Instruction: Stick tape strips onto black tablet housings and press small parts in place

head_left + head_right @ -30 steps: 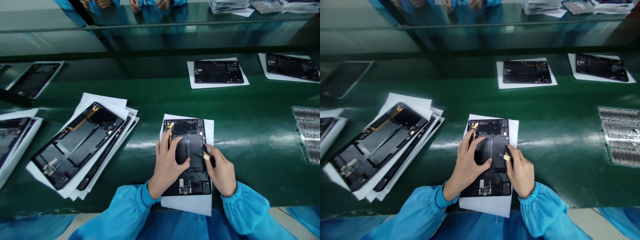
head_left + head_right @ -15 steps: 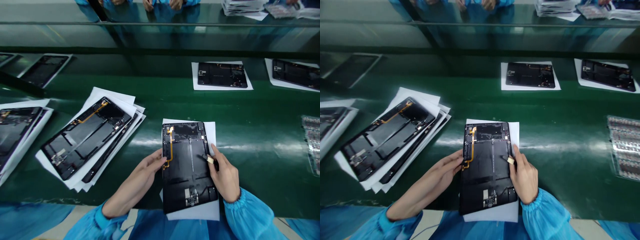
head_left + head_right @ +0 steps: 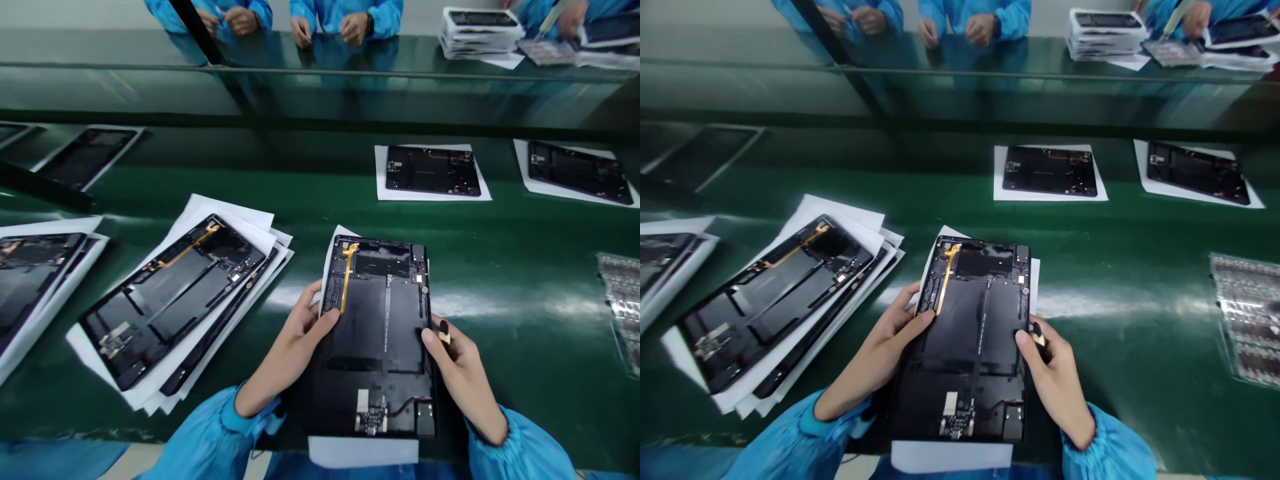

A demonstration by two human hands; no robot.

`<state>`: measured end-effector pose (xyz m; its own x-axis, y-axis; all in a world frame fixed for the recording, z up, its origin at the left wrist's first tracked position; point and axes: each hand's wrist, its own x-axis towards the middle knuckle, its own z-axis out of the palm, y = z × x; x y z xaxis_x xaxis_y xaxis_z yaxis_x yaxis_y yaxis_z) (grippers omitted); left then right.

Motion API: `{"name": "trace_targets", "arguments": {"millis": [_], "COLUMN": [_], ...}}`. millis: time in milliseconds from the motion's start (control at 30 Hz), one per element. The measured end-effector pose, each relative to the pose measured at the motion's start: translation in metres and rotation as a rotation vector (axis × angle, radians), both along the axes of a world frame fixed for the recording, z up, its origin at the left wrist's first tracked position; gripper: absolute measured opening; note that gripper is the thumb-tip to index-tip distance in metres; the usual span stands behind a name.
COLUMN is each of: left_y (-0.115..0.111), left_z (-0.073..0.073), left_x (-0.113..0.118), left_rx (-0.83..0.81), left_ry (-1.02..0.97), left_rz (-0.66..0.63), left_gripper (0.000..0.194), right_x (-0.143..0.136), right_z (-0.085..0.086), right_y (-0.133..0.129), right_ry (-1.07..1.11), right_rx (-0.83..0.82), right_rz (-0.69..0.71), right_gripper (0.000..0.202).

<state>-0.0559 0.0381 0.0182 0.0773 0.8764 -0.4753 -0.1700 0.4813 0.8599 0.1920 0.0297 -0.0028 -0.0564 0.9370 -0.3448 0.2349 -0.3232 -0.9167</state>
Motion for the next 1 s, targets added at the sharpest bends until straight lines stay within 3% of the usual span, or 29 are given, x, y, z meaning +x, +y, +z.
{"name": "trace_targets", "arguments": {"millis": [100,233,367,633,1000], "left_y": [0.008,0.012,0.013,0.012,0.014], "left_z": [0.011,0.017,0.011,0.001,-0.002], "left_x": [0.003,0.007,0.008,0.006,0.006], "left_rx": [0.102,0.153,0.115,0.113,0.088], "left_ry": [0.091,0.116,0.029,-0.048,0.065], "left_rz": [0.04,0.074,0.047,0.032,0.049], "left_gripper": [0.043,0.041,0.043,0.045,0.05], "right_x": [-0.009,-0.014,-0.011,-0.012,-0.016], "right_z": [0.013,0.014,0.011,0.015,0.008], "right_y": [0.012,0.017,0.013,0.01,0.015], "right_ry": [0.164,0.19,0.149,0.075,0.131], "right_rx": [-0.06,-0.067,-0.084,0.045,-0.004], "right_rz": [-0.013,-0.066,-0.101,-0.126,-0.09], "right_gripper": [0.045,0.05,0.054,0.043,0.046]}}
